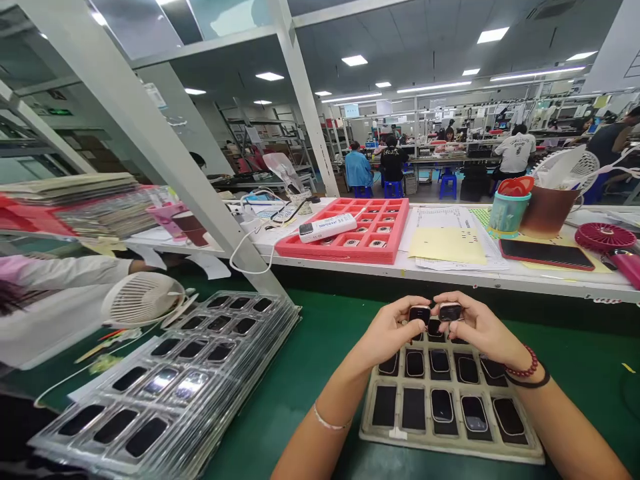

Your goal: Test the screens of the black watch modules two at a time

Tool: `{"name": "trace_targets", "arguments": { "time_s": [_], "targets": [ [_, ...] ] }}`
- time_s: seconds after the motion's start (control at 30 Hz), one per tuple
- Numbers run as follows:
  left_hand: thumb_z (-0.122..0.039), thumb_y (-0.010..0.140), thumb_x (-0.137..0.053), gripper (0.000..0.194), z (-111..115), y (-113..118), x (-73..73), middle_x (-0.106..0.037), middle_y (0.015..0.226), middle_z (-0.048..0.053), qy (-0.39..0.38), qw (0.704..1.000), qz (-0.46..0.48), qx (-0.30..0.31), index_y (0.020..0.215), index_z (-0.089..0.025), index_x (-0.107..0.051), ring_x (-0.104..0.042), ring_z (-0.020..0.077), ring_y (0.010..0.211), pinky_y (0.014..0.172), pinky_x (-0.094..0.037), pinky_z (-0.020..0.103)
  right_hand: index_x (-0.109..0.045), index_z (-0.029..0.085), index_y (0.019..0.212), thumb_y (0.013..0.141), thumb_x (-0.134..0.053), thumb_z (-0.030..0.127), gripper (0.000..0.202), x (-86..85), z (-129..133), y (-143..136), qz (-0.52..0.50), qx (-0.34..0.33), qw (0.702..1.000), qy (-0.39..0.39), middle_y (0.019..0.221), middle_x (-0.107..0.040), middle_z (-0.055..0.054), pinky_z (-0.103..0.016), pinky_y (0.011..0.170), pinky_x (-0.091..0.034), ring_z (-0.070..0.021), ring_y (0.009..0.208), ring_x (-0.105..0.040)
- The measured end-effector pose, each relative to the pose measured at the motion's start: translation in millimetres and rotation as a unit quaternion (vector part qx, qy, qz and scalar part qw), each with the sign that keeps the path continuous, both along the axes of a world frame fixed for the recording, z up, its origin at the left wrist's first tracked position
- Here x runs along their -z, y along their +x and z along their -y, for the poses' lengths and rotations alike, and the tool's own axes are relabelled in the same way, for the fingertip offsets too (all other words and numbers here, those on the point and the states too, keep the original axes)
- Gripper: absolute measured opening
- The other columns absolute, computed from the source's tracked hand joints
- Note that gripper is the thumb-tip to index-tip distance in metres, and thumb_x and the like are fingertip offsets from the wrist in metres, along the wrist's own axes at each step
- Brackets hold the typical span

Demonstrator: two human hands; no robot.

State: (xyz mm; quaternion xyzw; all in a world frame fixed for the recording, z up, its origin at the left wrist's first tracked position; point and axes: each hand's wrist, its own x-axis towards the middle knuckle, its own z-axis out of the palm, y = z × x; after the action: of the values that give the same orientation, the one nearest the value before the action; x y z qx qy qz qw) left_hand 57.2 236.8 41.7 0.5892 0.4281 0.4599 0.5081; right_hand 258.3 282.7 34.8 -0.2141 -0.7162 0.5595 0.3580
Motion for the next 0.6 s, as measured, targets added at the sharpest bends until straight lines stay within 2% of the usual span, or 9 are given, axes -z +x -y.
{"name": "trace_targets", "arguments": {
  "time_s": [0.1, 0.2, 0.33, 0.53, 0.6],
  "targets": [
    [-0.032, 0.082, -0.061, 0.030, 4, -5, 6.4, -0.063, 0.091, 0.009, 0.006, 1.000, 0.019, -0.002, 0.104, -0.012, -0.061, -0.060, 0.0153, 0.071, 0.067, -0.050, 0.027, -0.055, 0.017, 0.109, 0.090, -0.051, 0.028, 0.022, 1.0, 1, -3, 0.009, -0.002, 1.000, 0.001, 0.093, -0.061, -0.007, -0.028, 0.062, -0.053, -0.0147, 0.069, -0.060],
    [-0.023, 0.079, -0.061, 0.030, 7, -7, 7.2, -0.063, 0.095, 0.008, 0.007, 1.000, 0.005, -0.005, 0.108, -0.013, -0.058, -0.060, 0.0155, 0.076, 0.073, -0.049, 0.028, -0.051, 0.018, 0.115, 0.089, -0.053, 0.027, 0.027, 4.2, 2, -5, 0.000, -0.015, 1.000, -0.017, 0.096, -0.061, -0.007, -0.026, 0.060, -0.052, -0.0148, 0.071, -0.060],
    [-0.013, 0.074, -0.061, 0.037, 9, -5, 4.2, -0.063, 0.097, 0.007, -0.003, 1.000, -0.008, -0.006, 0.111, -0.015, -0.057, -0.062, 0.0168, 0.081, 0.072, -0.048, 0.025, -0.047, 0.020, 0.120, 0.086, -0.056, 0.023, 0.035, 8.7, 3, -5, -0.003, -0.029, 0.999, -0.044, 0.104, -0.059, -0.008, -0.026, 0.061, -0.052, -0.0164, 0.078, -0.061],
    [-0.028, 0.082, -0.059, 0.026, 7, -4, 6.4, -0.063, 0.088, 0.008, -0.010, 1.000, 0.028, -0.005, 0.101, -0.011, -0.060, -0.060, 0.0148, 0.069, 0.062, -0.048, 0.025, -0.055, 0.017, 0.109, 0.091, -0.050, 0.026, 0.021, 15.2, 2, -6, 0.003, -0.005, 1.000, -0.025, 0.091, -0.062, -0.006, -0.026, 0.059, -0.052, -0.0134, 0.063, -0.060],
    [-0.026, 0.080, -0.062, 0.028, 7, -5, 8.0, -0.063, 0.089, 0.008, -0.002, 1.000, 0.028, -0.009, 0.103, -0.012, -0.059, -0.061, 0.0153, 0.072, 0.065, -0.048, 0.025, -0.054, 0.018, 0.112, 0.089, -0.054, 0.025, 0.024, 16.4, 1, -7, -0.001, -0.003, 1.000, -0.022, 0.095, -0.061, -0.007, -0.026, 0.062, -0.052, -0.0147, 0.069, -0.060]
  ]
}}
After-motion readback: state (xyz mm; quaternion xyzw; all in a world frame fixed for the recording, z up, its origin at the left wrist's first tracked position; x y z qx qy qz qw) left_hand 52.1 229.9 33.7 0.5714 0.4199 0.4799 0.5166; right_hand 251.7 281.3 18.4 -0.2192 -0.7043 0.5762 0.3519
